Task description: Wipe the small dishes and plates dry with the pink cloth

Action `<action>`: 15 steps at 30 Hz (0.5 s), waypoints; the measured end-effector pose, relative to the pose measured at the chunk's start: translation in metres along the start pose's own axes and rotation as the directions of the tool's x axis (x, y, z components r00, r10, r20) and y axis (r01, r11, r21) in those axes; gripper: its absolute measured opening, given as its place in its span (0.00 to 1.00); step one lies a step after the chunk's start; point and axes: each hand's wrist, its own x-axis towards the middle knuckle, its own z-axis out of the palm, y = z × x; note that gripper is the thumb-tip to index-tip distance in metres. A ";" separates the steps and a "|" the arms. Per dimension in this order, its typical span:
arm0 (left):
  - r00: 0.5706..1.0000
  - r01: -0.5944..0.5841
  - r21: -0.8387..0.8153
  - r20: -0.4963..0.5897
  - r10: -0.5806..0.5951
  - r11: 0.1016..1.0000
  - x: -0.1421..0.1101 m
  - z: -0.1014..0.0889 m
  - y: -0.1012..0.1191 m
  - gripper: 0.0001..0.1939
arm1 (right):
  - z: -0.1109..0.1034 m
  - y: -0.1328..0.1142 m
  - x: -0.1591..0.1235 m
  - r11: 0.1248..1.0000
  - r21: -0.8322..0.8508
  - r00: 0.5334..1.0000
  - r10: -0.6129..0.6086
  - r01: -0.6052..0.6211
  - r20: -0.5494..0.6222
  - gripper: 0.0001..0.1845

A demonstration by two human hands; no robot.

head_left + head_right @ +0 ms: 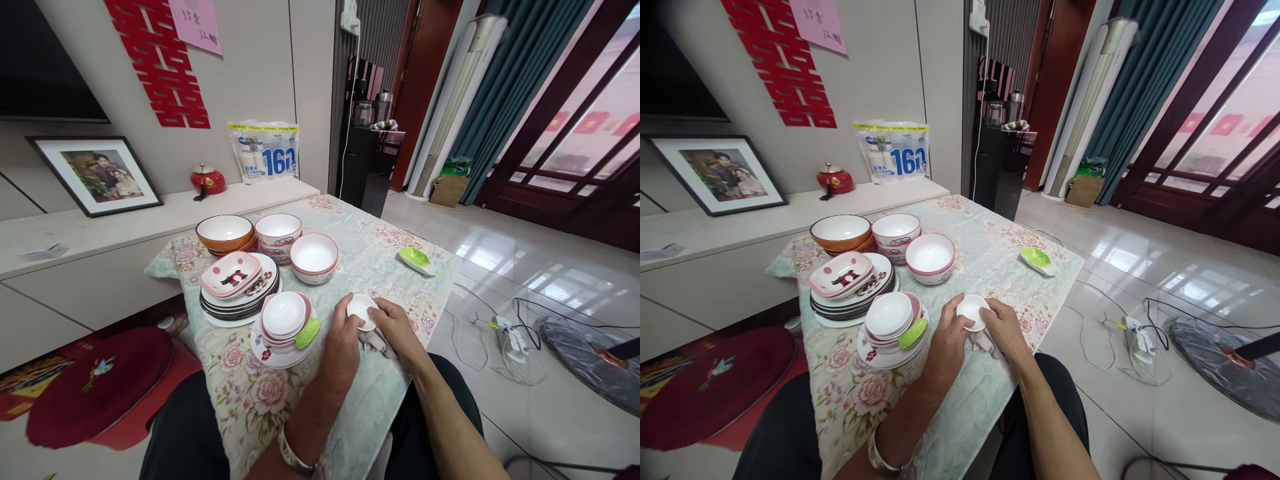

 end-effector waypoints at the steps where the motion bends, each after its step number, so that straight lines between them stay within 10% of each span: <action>1: 0.999 0.047 -0.064 0.013 -0.046 0.997 0.000 0.000 0.001 0.13 | 0.001 -0.001 -0.001 0.999 -0.042 0.999 -0.024 0.023 -0.023 0.14; 7: 0.926 0.373 -0.409 0.116 -0.359 0.832 0.004 -0.001 0.006 0.22 | 0.008 -0.004 -0.001 0.961 -0.256 0.981 -0.141 0.104 -0.131 0.16; 15: 0.891 0.421 -0.198 -0.092 -0.445 0.885 0.006 -0.003 0.000 0.20 | 0.018 -0.004 0.001 0.779 -0.519 0.917 -0.399 0.351 0.021 0.22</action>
